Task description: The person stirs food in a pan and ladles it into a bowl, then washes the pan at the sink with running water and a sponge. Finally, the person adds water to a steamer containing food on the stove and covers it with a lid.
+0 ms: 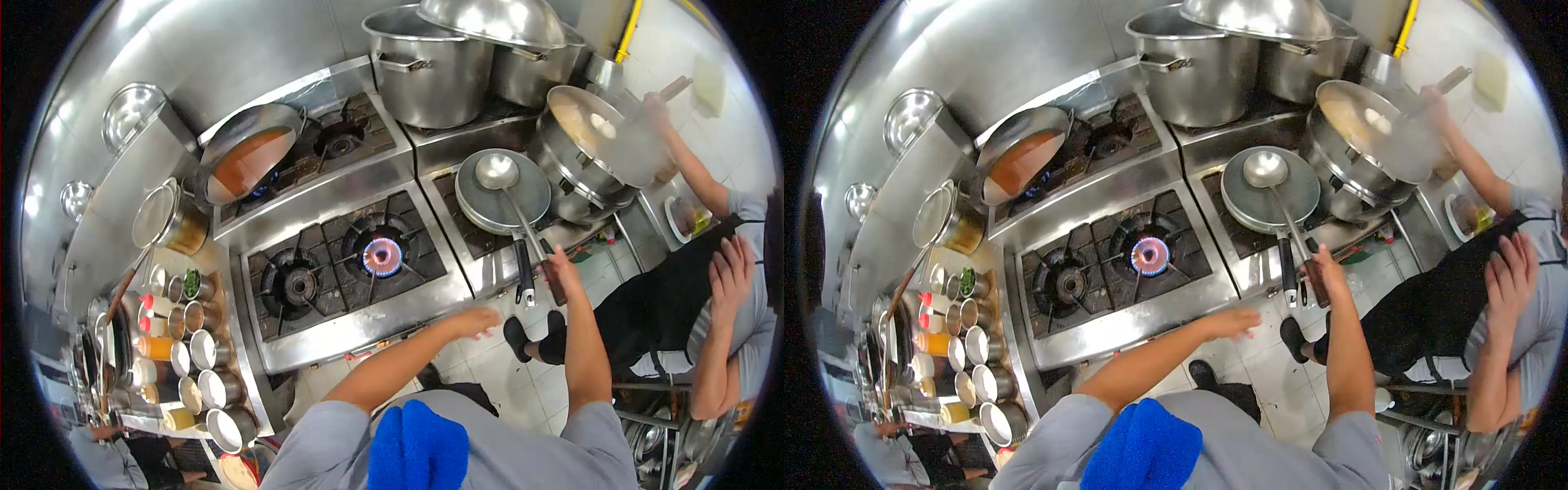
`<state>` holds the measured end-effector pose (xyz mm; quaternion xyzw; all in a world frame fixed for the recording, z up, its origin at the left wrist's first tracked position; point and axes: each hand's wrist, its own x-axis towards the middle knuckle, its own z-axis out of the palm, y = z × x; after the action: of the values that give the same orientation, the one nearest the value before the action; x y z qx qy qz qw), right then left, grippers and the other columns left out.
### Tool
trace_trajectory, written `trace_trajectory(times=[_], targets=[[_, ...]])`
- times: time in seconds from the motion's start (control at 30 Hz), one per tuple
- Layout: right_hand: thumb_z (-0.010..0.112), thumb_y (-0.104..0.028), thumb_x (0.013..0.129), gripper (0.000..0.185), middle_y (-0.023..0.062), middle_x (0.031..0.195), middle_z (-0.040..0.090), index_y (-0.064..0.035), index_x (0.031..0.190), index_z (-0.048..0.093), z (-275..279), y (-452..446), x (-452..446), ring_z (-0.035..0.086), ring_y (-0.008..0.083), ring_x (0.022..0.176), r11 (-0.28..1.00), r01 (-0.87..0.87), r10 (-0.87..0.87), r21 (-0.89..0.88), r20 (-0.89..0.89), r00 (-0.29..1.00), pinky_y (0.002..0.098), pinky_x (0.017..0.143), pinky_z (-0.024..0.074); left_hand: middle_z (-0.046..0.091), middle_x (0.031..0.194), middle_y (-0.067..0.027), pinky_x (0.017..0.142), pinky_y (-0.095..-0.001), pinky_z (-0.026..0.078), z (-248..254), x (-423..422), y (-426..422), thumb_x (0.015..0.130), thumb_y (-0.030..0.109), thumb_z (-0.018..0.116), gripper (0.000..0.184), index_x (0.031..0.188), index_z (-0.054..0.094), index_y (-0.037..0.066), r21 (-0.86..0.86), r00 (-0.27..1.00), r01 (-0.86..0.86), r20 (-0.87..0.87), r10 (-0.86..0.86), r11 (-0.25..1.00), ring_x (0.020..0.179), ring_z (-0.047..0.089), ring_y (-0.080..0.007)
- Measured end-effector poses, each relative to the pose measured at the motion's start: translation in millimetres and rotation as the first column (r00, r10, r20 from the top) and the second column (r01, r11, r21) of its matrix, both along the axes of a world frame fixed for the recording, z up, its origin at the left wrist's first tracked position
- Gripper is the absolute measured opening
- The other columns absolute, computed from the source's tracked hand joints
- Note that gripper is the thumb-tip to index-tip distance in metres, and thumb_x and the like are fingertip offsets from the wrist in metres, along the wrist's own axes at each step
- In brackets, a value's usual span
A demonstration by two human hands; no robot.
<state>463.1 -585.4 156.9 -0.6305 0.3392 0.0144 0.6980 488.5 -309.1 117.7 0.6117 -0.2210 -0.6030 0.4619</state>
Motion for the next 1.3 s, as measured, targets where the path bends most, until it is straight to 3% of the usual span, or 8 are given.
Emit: trace_trajectory(times=[0.27, 0.3, 0.37, 0.47, 0.63, 0.9, 1.2, 1.3], targets=[[0.051, -0.035, 0.089, 0.027, -0.0011, 0.072, 0.056, -0.0092, 0.095, 0.059, -135, 11, -150, 0.049, 0.0074, 0.053, 0.974, 0.183, -0.186, 0.136, 0.005, 0.983, 0.0190, 0.043, 0.0368, 0.059, 0.099, -0.0070, 0.074, -0.0350, 0.049, -103, -164, 303, 0.087, 0.020, 0.054, 0.028, 0.113, 0.055, 0.009, 0.446, 0.674, -0.654, -0.024, 0.738, 0.611, 0.093, 0.059, -0.0173], [0.052, -0.030, 0.090, 0.022, -0.0015, 0.069, 0.055, -0.0096, 0.095, 0.058, -157, 34, -162, 0.049, 0.0072, 0.052, 0.978, 0.109, -0.095, 0.176, -0.083, 0.992, 0.0168, 0.042, 0.0359, 0.060, 0.101, -0.0078, 0.071, -0.0345, 0.050, -161, -206, 366, 0.088, 0.017, 0.052, 0.026, 0.111, 0.054, 0.006, 0.196, 0.771, -0.387, 0.605, 0.199, 0.901, 0.088, 0.061, -0.0183], [0.053, -0.024, 0.090, 0.020, 0.0000, 0.072, 0.057, -0.0084, 0.101, 0.056, -180, 88, -149, 0.056, 0.0097, 0.058, 0.973, -0.214, 0.228, 0.085, -0.245, 0.942, 0.0194, 0.046, 0.0407, 0.061, 0.101, -0.0082, 0.066, -0.0328, 0.050, -127, -249, 383, 0.088, 0.022, 0.051, 0.027, 0.109, 0.053, 0.004, 0.596, 0.591, -0.707, 0.201, 0.781, 0.382, 0.082, 0.062, -0.0191], [0.060, -0.024, 0.086, 0.039, 0.0080, 0.099, 0.061, -0.0052, 0.118, 0.049, -228, 168, -103, 0.061, 0.0172, 0.084, 0.829, -0.535, 0.559, 0.163, -0.208, 0.803, 0.0269, 0.065, 0.0482, 0.061, 0.098, -0.0093, 0.062, -0.0307, 0.050, -81, -291, 382, 0.087, 0.025, 0.050, 0.032, 0.109, 0.052, 0.003, 0.628, 0.128, -0.777, 0.229, 0.965, -0.046, 0.079, 0.063, -0.0198], [0.057, -0.020, 0.086, 0.052, 0.0085, 0.115, 0.052, -0.0089, 0.132, 0.035, -289, 270, -39, 0.053, 0.0211, 0.106, 0.890, -0.328, 0.434, 0.317, -0.367, 0.823, 0.0411, 0.085, 0.0428, 0.060, 0.097, -0.0090, 0.056, -0.0302, 0.048, -71, -383, 362, 0.088, 0.029, 0.049, 0.032, 0.108, 0.050, 0.004, 0.586, -0.251, -0.736, 0.231, 0.940, -0.340, 0.081, 0.062, -0.0216], [0.054, -0.030, 0.088, 0.023, -0.0021, 0.103, 0.056, -0.0145, 0.104, 0.051, -306, 313, -11, 0.055, 0.0176, 0.103, 0.760, 0.342, -0.069, 0.553, -0.455, 0.888, 0.0368, 0.087, 0.0410, 0.061, 0.094, -0.0080, 0.059, -0.0308, 0.049, -64, -556, 292, 0.088, 0.030, 0.053, 0.029, 0.103, 0.055, 0.004, 0.658, -0.015, -0.682, 0.424, 0.905, -0.319, 0.076, 0.062, -0.0185], [0.059, -0.033, 0.085, 0.035, 0.0013, 0.118, 0.053, -0.0146, 0.114, 0.054, -348, 389, -30, 0.050, 0.0258, 0.111, 0.731, -0.132, 0.394, 0.670, -0.255, 0.883, 0.0436, 0.093, 0.0389, 0.062, 0.087, -0.0114, 0.062, -0.0298, 0.049, -112, -633, 297, 0.085, 0.029, 0.056, 0.030, 0.097, 0.058, 0.001, 0.485, 0.451, -0.873, 0.761, 0.467, 0.052, 0.071, 0.060, -0.0190], [0.058, -0.027, 0.085, 0.023, 0.0028, 0.086, 0.063, -0.0073, 0.097, 0.061, -395, 383, -27, 0.057, 0.0131, 0.082, 0.356, -0.425, 0.460, 0.832, 0.240, 0.855, 0.0235, 0.063, 0.0444, 0.064, 0.079, -0.0115, 0.064, -0.0290, 0.048, -6, -488, 297, 0.085, 0.030, 0.054, 0.036, 0.101, 0.061, -0.002, 0.575, -0.241, -0.627, 0.499, 0.833, -0.526, 0.070, 0.061, -0.0168]])
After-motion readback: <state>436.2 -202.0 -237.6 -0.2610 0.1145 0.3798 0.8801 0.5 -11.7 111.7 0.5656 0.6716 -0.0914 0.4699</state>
